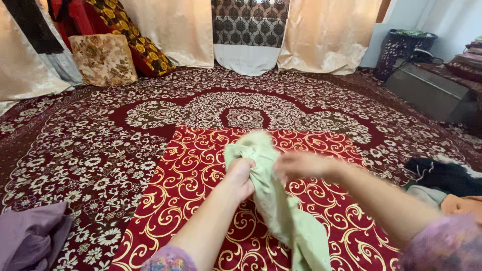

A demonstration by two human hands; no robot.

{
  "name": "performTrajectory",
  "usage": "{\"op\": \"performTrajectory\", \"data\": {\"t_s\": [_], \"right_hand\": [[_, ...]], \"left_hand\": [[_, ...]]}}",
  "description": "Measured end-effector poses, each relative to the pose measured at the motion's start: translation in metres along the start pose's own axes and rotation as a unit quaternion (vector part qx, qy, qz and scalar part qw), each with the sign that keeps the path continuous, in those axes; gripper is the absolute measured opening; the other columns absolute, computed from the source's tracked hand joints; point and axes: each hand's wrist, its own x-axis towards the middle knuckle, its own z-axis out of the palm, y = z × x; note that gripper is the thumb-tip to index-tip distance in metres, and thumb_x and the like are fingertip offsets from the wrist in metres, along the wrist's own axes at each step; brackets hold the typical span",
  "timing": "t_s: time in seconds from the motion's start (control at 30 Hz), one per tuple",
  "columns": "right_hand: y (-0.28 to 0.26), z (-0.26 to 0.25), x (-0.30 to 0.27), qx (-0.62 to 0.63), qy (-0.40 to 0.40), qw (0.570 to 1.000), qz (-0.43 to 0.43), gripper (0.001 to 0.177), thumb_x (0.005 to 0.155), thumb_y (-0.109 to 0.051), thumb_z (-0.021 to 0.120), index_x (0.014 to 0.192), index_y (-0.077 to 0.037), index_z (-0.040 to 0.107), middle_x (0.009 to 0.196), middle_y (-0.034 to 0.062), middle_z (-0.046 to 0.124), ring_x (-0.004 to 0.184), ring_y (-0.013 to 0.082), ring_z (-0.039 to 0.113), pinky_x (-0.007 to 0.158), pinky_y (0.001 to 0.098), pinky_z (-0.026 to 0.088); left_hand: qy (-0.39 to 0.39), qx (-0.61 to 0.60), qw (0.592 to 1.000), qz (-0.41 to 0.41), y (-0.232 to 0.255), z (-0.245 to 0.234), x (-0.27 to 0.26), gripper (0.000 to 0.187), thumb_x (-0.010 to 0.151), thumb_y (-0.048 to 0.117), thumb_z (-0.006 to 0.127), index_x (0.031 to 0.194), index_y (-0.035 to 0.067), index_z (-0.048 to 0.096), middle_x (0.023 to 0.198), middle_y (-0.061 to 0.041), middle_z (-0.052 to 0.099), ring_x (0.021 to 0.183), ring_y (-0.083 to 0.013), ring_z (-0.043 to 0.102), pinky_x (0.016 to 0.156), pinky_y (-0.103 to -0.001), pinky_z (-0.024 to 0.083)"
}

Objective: The person folds a light green shirt and a pair of orange pants on a carpeted floor, placing them into a stack of folded items.

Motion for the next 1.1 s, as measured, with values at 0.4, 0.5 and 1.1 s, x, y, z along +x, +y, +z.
{"op": "performTrajectory", "data": {"t_s": [0.4,0.5,1.1], "right_hand": [[0.060,0.095,0.006,0.204,0.032,0.978,-0.017,0.038,0.092,-0.021,0.068,0.126,-0.005,0.071,0.111,0.0059,0.075,0.101,0.0149,0.068,0.094,0.0327,0.052],[0.083,0.096,0.011,0.175,0.076,0.982,-0.017,0.038,0.088,-0.016,0.064,0.126,-0.009,0.068,0.105,0.0020,0.074,0.098,0.0131,0.068,0.091,0.0315,0.054],[0.098,0.095,0.000,-0.034,0.327,0.944,-0.007,0.033,0.084,-0.019,0.064,0.115,-0.006,0.068,0.103,0.0157,0.072,0.097,0.0265,0.071,0.087,0.0381,0.057]], "left_hand": [[-0.107,0.042,0.989,0.090,-0.040,-0.043,0.053,0.050,0.071,-0.019,0.045,0.114,0.007,0.048,0.097,-0.008,0.054,0.086,-0.0304,0.059,0.069,-0.044,0.053],[0.057,0.201,0.963,0.173,-0.018,-0.014,0.039,0.060,0.075,-0.015,0.042,0.127,0.014,0.051,0.111,-0.008,0.061,0.101,-0.0257,0.060,0.075,-0.037,0.050],[0.177,0.042,0.974,0.139,0.028,0.002,0.014,0.014,0.096,0.009,0.045,0.100,0.001,0.056,0.092,-0.012,0.065,0.080,-0.0269,0.069,0.075,-0.047,0.060]]}}
